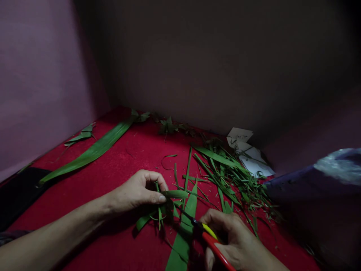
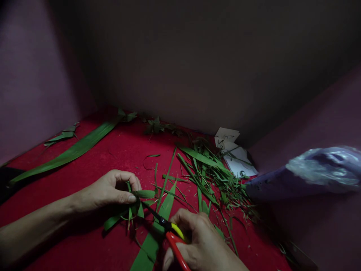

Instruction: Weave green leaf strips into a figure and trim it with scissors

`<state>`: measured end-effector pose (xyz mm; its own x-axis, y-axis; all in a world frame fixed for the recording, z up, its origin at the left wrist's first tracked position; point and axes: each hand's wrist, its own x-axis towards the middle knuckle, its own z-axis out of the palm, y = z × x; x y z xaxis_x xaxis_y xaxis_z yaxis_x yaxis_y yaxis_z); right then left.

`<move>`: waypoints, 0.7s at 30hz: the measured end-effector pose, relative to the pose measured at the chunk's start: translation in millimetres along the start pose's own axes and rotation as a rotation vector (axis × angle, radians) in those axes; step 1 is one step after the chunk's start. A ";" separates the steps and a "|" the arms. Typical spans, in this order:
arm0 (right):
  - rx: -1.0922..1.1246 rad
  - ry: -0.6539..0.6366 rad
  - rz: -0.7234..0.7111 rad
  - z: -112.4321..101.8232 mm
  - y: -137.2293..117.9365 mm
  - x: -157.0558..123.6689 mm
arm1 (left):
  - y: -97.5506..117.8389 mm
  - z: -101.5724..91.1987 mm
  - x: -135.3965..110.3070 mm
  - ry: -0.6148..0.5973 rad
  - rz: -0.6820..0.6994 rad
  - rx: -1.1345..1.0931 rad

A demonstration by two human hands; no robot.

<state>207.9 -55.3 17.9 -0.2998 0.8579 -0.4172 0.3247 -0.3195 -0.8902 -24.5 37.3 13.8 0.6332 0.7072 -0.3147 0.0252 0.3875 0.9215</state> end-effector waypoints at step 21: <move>-0.190 0.067 0.015 -14.5 7.3 -0.1 | 1.4 -1.4 4.3 0.191 -0.011 -0.078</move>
<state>223.3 -51.9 14.1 -0.2354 0.8805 -0.4114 0.4938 -0.2562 -0.8310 -22.8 41.7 13.4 0.4748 0.7991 -0.3688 -0.0338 0.4352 0.8997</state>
